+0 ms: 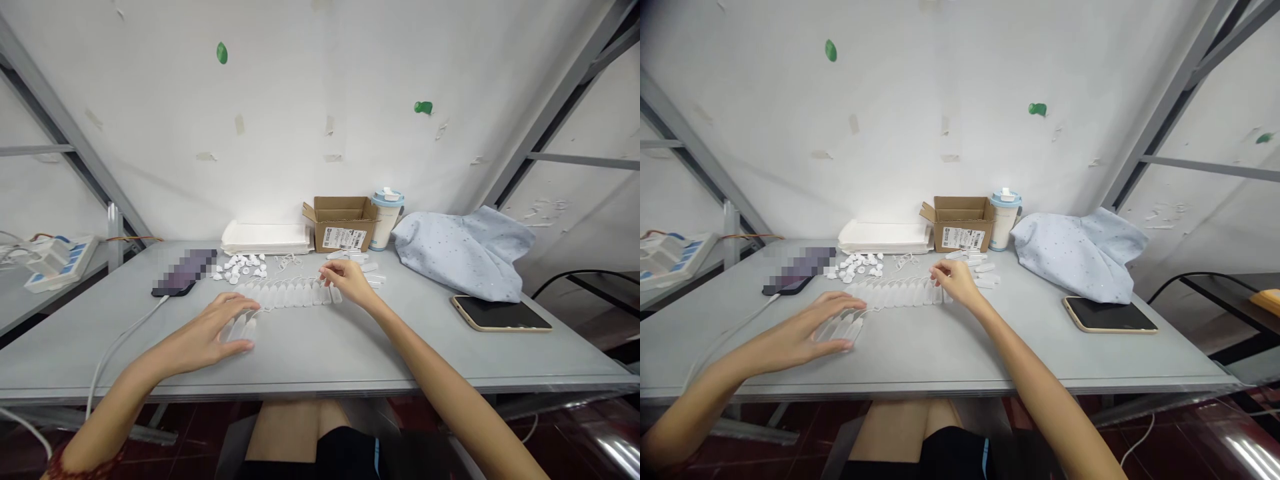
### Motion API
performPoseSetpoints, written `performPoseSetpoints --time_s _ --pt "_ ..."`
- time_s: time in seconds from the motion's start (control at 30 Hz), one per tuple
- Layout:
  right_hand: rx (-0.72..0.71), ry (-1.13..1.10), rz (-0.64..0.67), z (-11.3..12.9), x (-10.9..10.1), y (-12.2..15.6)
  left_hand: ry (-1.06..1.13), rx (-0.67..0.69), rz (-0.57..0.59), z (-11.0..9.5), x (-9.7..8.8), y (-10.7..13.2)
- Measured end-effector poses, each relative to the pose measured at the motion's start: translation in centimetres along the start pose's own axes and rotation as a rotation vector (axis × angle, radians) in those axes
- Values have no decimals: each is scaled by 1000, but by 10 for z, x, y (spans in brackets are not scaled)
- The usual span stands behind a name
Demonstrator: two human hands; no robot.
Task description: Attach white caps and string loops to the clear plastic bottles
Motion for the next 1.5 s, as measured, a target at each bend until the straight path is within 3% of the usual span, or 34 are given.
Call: performPoseSetpoints --time_s 0.13,0.27,0.4,0.53,0.73,1.0,1.23,1.37,1.5 --pt "-26 79 -26 -6 -9 -3 28 -53 -70 -18 -8 -24" --pt "-72 331 -25 -20 -20 -5 -6 -85 -187 -42 -7 -70" --pt "-76 639 48 -30 -33 -6 -135 -151 -242 -72 9 -119" --pt "14 830 134 -31 -48 -5 -276 -226 -243 -89 36 -146" --pt "69 949 216 -36 -51 -4 -282 -204 -253 -76 55 -156" --pt "48 1029 272 -50 -35 -6 -273 -207 -270 -70 51 -156" --pt "-56 1063 367 -51 -19 -34 -238 -189 -325 -72 48 -152" --pt "-60 1097 443 -56 -15 -45 -89 -142 -415 -74 47 -151" --pt "-58 1100 432 -58 -19 -45 136 -108 -529 -77 43 -152"
Point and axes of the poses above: each hand's wrist, its own y-axis away from the middle knuckle, its own x-axis out of the palm, z = x × y, the point moved 3 cm from there along -y, towards the middle knuckle, and after that the axes turned 13 degrees about -x, right-handed, at the moved point
